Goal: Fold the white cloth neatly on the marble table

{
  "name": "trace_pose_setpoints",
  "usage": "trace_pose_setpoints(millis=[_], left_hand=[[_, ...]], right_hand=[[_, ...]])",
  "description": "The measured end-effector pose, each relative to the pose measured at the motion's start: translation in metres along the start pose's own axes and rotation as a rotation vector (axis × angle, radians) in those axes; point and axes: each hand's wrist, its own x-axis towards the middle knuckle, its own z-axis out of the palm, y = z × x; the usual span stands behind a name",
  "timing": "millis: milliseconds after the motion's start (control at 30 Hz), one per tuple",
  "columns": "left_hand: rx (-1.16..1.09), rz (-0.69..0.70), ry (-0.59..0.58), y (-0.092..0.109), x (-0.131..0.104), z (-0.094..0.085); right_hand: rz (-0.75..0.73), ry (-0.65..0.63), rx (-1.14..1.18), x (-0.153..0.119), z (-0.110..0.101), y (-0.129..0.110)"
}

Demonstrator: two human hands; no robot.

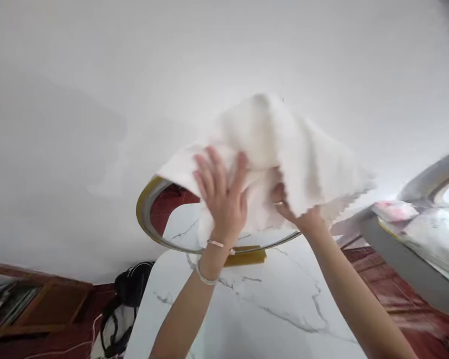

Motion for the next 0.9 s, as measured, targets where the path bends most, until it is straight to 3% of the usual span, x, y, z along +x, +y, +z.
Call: trace_pose_setpoints(millis=[100, 200, 267, 367, 500, 633, 767, 900], left_hand=[[-0.031, 0.154, -0.167, 0.046, -0.012, 0.025], [-0.065, 0.304, -0.402, 0.071, -0.058, 0.048], [-0.074, 0.346, -0.559, 0.07, -0.106, 0.059], [-0.034, 0.272, -0.683, 0.041, -0.181, 0.058], [0.098, 0.101, -0.79, -0.018, -0.26, 0.025], [0.108, -0.134, -0.85, -0.051, -0.322, -0.018], [0.008, -0.368, -0.892, -0.044, -0.369, -0.057], [-0.046, -0.444, -0.959, -0.014, -0.39, -0.088]], right_hand=[[0.129, 0.143, -0.018, -0.024, -0.018, 0.006], [0.344, 0.17, 0.017, -0.081, -0.016, -0.006], [0.495, 0.034, 0.071, -0.132, -0.003, -0.026], [0.515, -0.139, 0.134, -0.205, 0.023, -0.066], [0.471, -0.388, 0.274, -0.266, 0.051, -0.115], [0.357, -0.504, 0.473, -0.286, 0.059, -0.146], [0.317, -0.563, 0.613, -0.291, 0.034, -0.157], [0.485, -0.544, 0.592, -0.3, -0.012, -0.145]])
